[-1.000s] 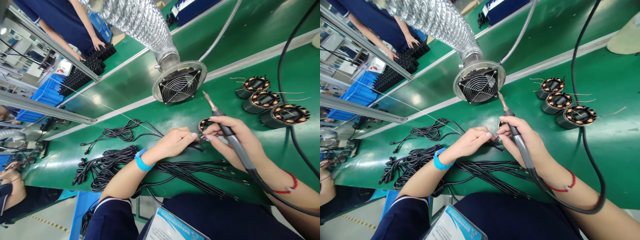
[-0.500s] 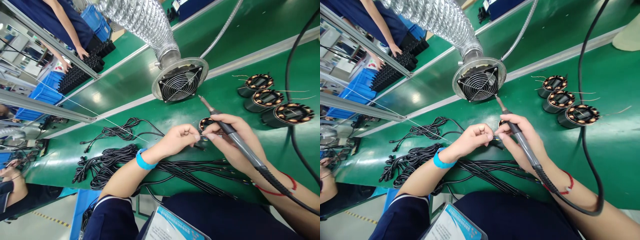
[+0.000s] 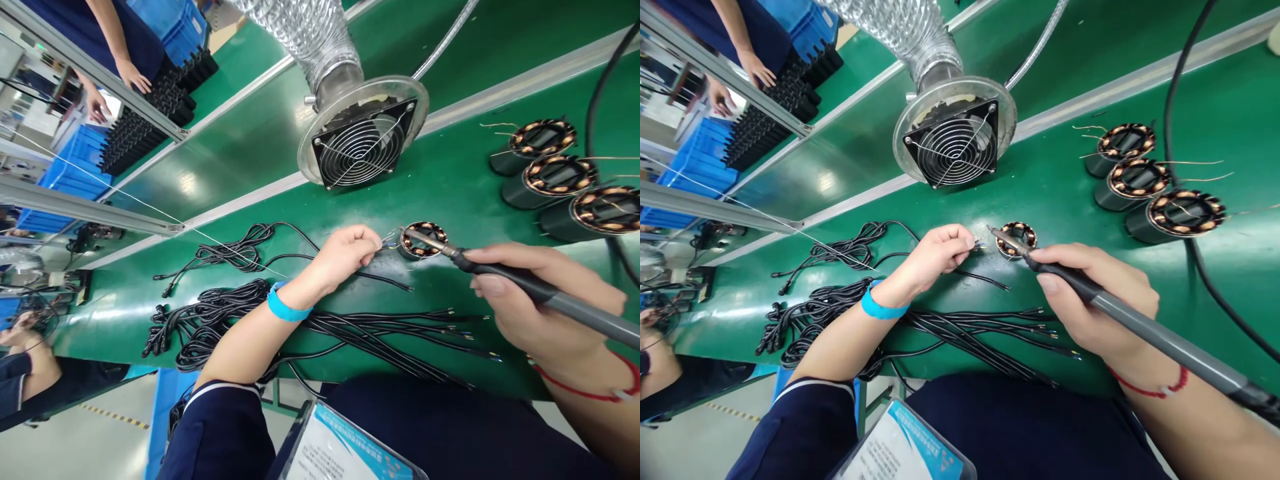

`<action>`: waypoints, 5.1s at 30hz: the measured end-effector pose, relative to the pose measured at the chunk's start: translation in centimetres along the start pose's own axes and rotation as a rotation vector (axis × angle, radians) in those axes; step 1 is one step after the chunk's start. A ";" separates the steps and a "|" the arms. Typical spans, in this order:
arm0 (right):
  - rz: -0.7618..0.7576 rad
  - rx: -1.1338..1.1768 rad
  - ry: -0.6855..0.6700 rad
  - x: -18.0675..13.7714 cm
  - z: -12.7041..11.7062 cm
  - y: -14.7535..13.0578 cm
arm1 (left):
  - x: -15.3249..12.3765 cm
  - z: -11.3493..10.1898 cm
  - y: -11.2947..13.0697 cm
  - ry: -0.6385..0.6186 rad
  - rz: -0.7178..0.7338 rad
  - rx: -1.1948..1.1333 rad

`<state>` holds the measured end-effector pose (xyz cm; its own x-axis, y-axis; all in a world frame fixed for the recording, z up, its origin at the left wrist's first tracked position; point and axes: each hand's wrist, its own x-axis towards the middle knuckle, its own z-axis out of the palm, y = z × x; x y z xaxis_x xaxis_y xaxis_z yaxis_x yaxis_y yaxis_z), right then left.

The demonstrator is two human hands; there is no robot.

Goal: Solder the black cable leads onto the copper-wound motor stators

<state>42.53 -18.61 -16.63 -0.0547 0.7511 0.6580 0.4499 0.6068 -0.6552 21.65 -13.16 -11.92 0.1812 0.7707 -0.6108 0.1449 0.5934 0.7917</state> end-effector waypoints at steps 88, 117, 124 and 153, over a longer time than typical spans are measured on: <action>0.150 -0.171 -0.216 2.7 2.9 0.1 | 0.3 -0.3 -0.9 -0.045 0.043 -0.127; 0.023 -0.018 -0.025 0.0 0.8 -0.5 | 0.7 -0.3 -1.7 -0.082 0.049 -0.186; -0.013 -0.051 -0.040 0.4 0.9 -0.5 | 0.8 -0.3 -1.8 -0.071 0.042 -0.193; -0.021 -0.032 0.022 0.2 0.8 0.2 | 1.0 -0.5 -2.0 -0.092 0.062 -0.205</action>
<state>41.85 -18.15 -16.95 -0.0455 0.7320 0.6798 0.4770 0.6138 -0.6290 21.10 -13.46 -14.08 0.2729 0.7883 -0.5515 -0.0680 0.5877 0.8062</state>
